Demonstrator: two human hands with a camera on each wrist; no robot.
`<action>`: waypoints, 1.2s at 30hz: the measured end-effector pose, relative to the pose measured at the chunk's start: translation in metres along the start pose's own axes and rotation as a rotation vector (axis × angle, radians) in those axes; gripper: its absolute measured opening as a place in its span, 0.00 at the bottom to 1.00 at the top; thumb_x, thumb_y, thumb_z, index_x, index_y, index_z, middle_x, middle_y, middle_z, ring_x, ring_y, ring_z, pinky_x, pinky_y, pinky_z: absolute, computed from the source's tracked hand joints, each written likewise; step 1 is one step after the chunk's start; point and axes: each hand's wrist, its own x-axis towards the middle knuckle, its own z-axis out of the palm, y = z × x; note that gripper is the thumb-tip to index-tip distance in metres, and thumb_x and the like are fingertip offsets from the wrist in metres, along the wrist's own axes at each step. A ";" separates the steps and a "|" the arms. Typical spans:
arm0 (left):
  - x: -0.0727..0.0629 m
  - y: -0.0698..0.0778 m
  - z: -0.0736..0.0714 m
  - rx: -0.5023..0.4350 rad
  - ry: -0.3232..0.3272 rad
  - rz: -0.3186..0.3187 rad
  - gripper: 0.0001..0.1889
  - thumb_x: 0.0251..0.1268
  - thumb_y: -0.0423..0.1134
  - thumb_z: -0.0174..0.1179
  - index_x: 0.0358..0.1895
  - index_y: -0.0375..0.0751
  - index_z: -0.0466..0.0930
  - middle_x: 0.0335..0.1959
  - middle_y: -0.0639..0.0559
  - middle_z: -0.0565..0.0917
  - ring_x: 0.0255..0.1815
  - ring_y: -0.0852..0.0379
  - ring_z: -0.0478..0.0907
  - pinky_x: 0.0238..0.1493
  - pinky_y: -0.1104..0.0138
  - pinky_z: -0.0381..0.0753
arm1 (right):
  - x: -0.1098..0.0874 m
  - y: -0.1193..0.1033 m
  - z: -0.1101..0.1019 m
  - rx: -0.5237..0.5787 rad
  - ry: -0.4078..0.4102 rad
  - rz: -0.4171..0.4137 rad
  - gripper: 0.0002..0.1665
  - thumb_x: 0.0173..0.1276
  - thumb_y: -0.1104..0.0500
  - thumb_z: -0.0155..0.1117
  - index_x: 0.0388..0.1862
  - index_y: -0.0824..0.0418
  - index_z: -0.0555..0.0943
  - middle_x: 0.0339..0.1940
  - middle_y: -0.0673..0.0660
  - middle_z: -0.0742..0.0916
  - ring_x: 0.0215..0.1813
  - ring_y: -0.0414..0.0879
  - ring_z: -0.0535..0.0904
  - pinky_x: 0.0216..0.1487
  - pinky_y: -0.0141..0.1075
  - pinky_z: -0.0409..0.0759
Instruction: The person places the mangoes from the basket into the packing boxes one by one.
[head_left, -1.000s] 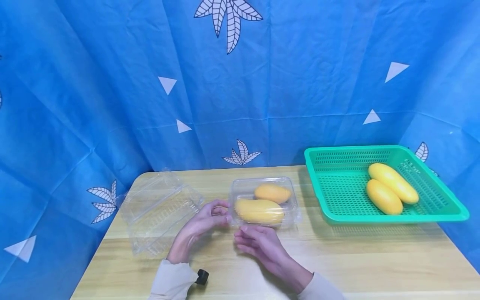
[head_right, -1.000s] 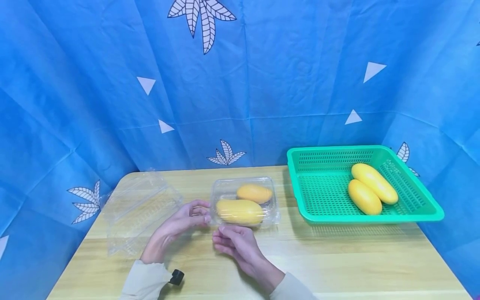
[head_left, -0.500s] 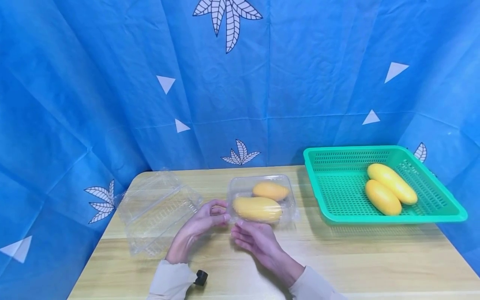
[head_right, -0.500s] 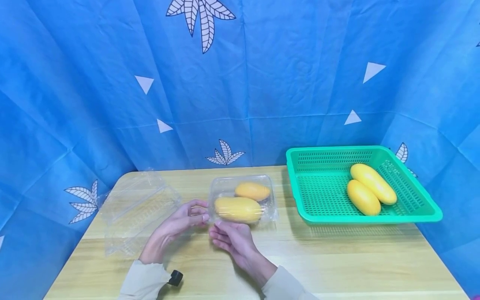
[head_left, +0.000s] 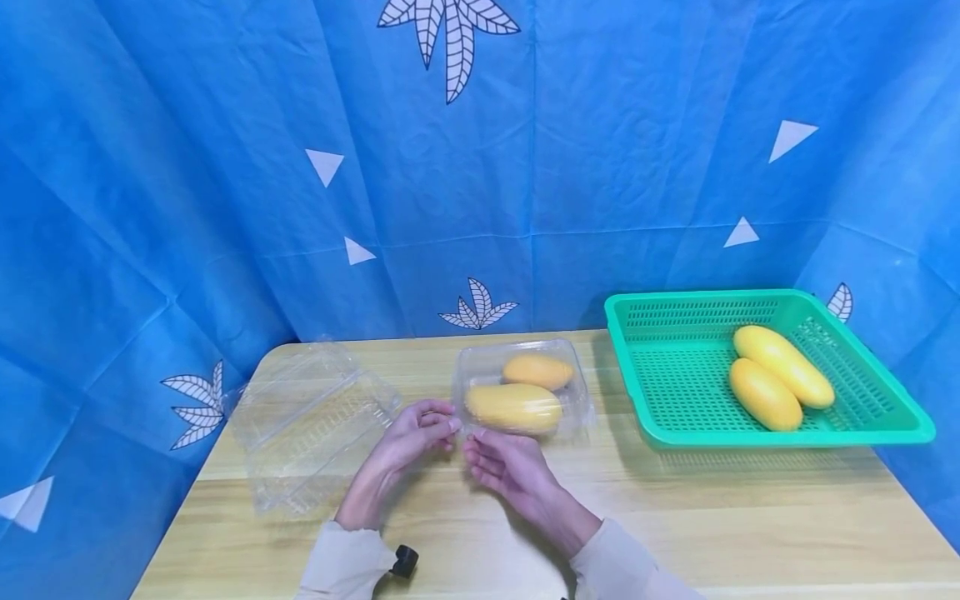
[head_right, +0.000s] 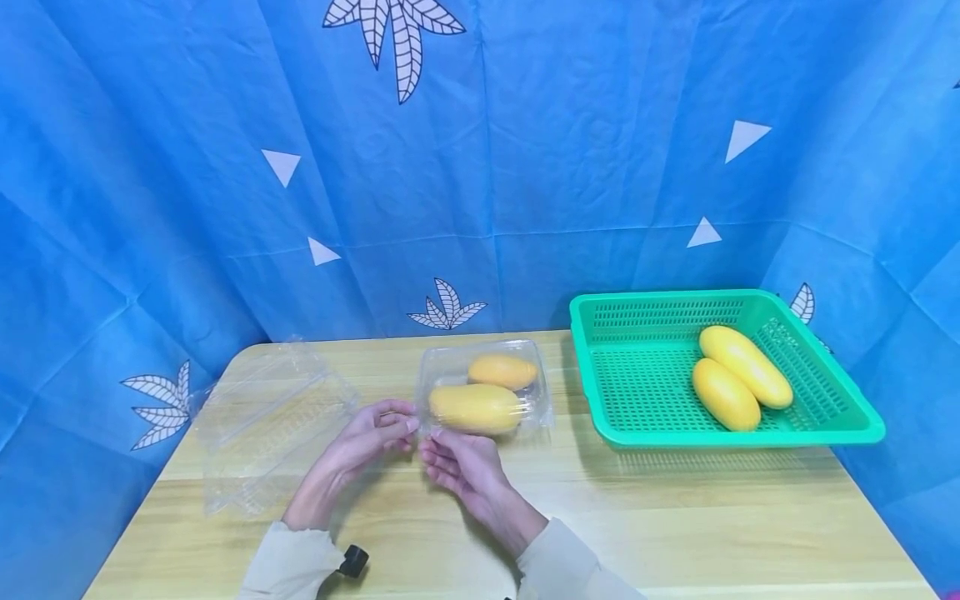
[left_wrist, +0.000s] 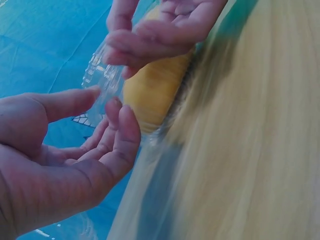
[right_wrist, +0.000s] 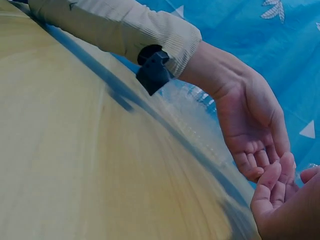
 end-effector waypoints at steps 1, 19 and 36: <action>0.000 0.000 0.001 -0.005 0.016 0.000 0.22 0.71 0.30 0.61 0.61 0.21 0.68 0.42 0.42 0.84 0.37 0.53 0.82 0.50 0.57 0.83 | 0.001 0.000 0.000 0.000 0.001 -0.002 0.12 0.69 0.59 0.69 0.46 0.65 0.84 0.39 0.57 0.90 0.39 0.44 0.87 0.45 0.36 0.85; 0.008 -0.003 0.015 -0.139 0.280 0.022 0.13 0.69 0.25 0.60 0.52 0.21 0.75 0.31 0.48 0.84 0.30 0.57 0.78 0.33 0.69 0.81 | 0.016 -0.001 0.014 -0.006 0.043 -0.034 0.17 0.67 0.60 0.72 0.50 0.70 0.83 0.38 0.57 0.90 0.37 0.43 0.86 0.41 0.32 0.83; 0.012 -0.005 0.018 -0.113 0.335 0.037 0.12 0.67 0.24 0.61 0.51 0.22 0.76 0.30 0.48 0.82 0.28 0.57 0.77 0.32 0.69 0.80 | 0.023 0.001 0.015 0.001 0.083 -0.044 0.12 0.67 0.62 0.70 0.46 0.68 0.84 0.35 0.57 0.91 0.34 0.41 0.86 0.37 0.31 0.82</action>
